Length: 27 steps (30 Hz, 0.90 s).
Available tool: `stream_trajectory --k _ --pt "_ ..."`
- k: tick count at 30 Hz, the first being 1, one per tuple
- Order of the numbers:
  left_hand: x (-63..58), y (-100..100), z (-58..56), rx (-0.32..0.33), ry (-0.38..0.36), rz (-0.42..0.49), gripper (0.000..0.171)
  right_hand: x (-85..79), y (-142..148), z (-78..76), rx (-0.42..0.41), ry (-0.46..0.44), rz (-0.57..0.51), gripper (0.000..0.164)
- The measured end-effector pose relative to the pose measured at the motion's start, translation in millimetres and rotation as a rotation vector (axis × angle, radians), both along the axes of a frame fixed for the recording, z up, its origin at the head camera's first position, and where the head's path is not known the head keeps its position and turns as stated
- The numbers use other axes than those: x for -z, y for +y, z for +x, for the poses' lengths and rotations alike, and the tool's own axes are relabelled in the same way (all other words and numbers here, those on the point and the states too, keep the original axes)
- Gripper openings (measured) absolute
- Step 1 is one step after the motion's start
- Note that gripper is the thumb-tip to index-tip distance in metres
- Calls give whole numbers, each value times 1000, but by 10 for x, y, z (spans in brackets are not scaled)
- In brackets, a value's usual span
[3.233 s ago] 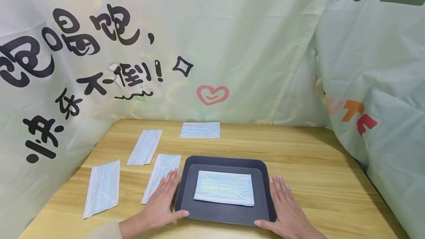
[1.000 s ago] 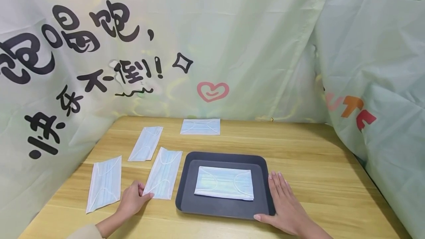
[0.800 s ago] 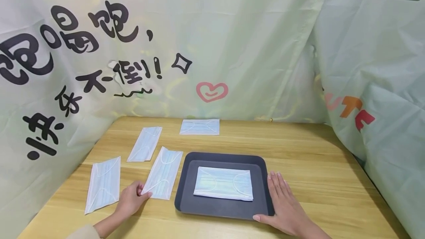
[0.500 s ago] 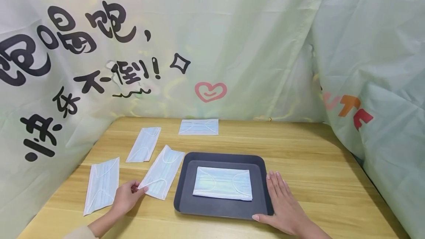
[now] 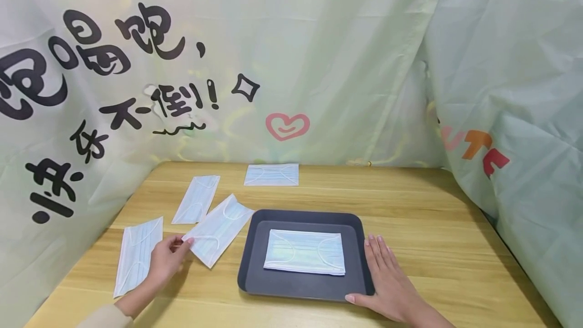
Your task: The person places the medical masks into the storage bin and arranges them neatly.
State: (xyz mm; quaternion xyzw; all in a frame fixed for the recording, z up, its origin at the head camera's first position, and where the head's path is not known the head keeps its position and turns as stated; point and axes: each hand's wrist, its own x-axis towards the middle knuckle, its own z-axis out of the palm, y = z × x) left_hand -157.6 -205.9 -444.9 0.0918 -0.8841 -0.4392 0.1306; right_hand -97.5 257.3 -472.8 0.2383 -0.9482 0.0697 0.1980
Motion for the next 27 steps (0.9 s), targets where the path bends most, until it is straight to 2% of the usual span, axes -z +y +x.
stream_trajectory --k 7,11,22,27 --pt "-64 35 -76 -31 -36 146 22 -9 -1 8 5 -5 -4 117" --pt "-84 48 -123 -51 -26 200 23 1 -3 6 -1 6 -2 117" --pt "-223 91 -226 -101 103 242 23 -3 9 4 12 -22 -12 117" --pt "-278 105 -256 -108 163 233 22 -12 5 8 12 -32 -19 117"
